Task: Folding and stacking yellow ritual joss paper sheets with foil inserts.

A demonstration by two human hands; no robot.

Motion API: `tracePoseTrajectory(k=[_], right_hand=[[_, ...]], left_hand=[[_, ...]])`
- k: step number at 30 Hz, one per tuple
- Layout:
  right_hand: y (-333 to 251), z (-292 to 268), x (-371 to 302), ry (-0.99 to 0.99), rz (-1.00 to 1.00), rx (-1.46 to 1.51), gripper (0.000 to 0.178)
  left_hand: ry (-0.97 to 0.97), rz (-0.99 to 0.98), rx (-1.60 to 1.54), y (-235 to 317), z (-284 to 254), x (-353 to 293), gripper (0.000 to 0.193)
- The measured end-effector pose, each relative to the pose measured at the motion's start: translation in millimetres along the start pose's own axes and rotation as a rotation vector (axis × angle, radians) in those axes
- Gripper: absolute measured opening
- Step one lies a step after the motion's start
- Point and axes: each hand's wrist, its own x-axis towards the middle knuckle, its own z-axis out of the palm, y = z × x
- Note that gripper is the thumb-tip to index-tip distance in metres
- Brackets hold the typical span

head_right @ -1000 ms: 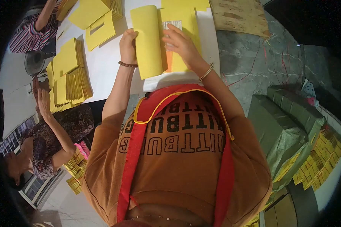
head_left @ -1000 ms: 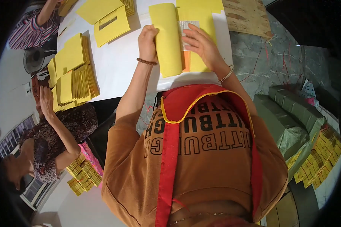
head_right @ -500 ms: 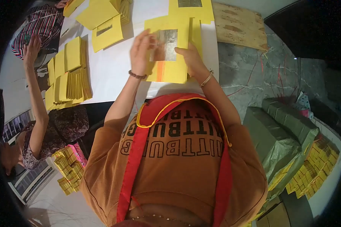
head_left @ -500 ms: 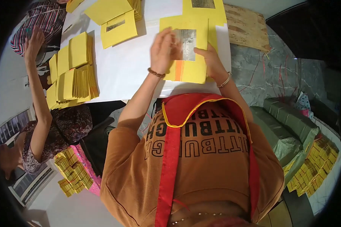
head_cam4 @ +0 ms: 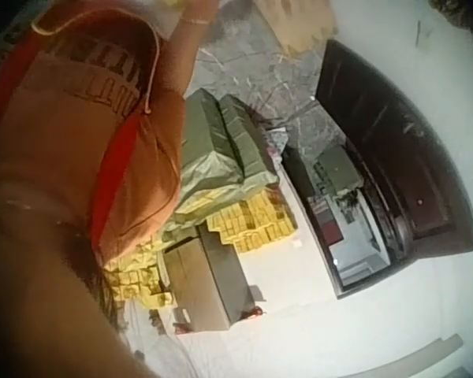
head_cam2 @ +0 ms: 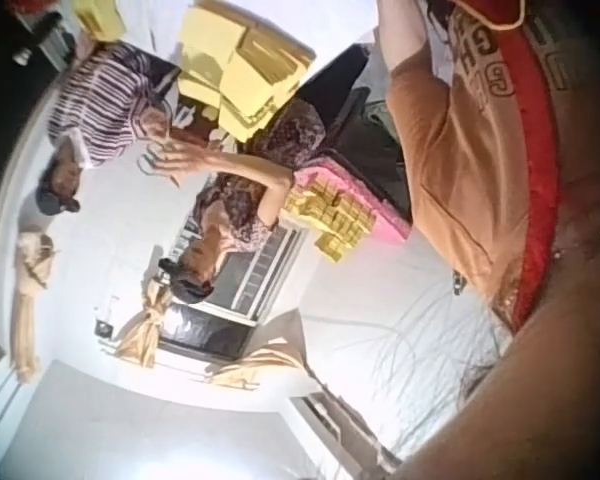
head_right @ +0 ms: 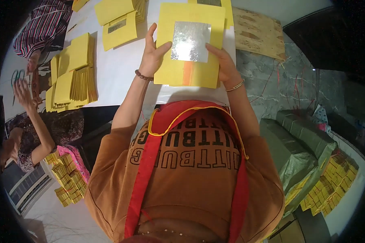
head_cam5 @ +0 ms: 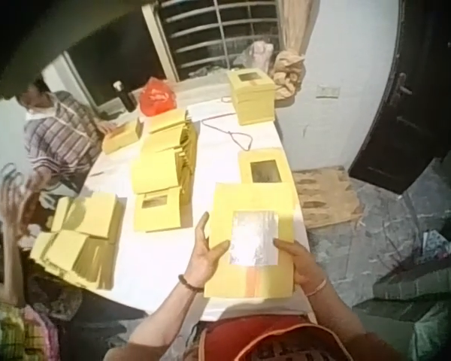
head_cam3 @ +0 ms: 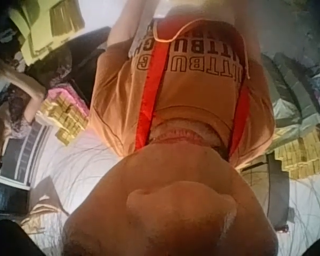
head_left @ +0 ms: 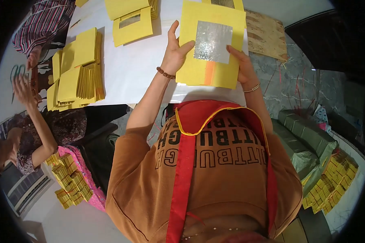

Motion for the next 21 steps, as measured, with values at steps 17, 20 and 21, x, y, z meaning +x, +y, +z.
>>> tracePoseTrajectory(k=[17,20,21], right_hand=[[-24,-10,-10,0.038,0.009,0.169,0.032],[-20,-34,-19,0.199,-0.249,-0.117,0.039],[-15,-39,-23,0.199,-0.247,-0.116,0.039]], left_hand=[[-0.211,0.942,1.238,4,-11,9,0.03],[-0.204,0.782,1.055,-28,-12,-2,0.044],[-0.216,0.749,1.027,-34,-14,-6,0.037]])
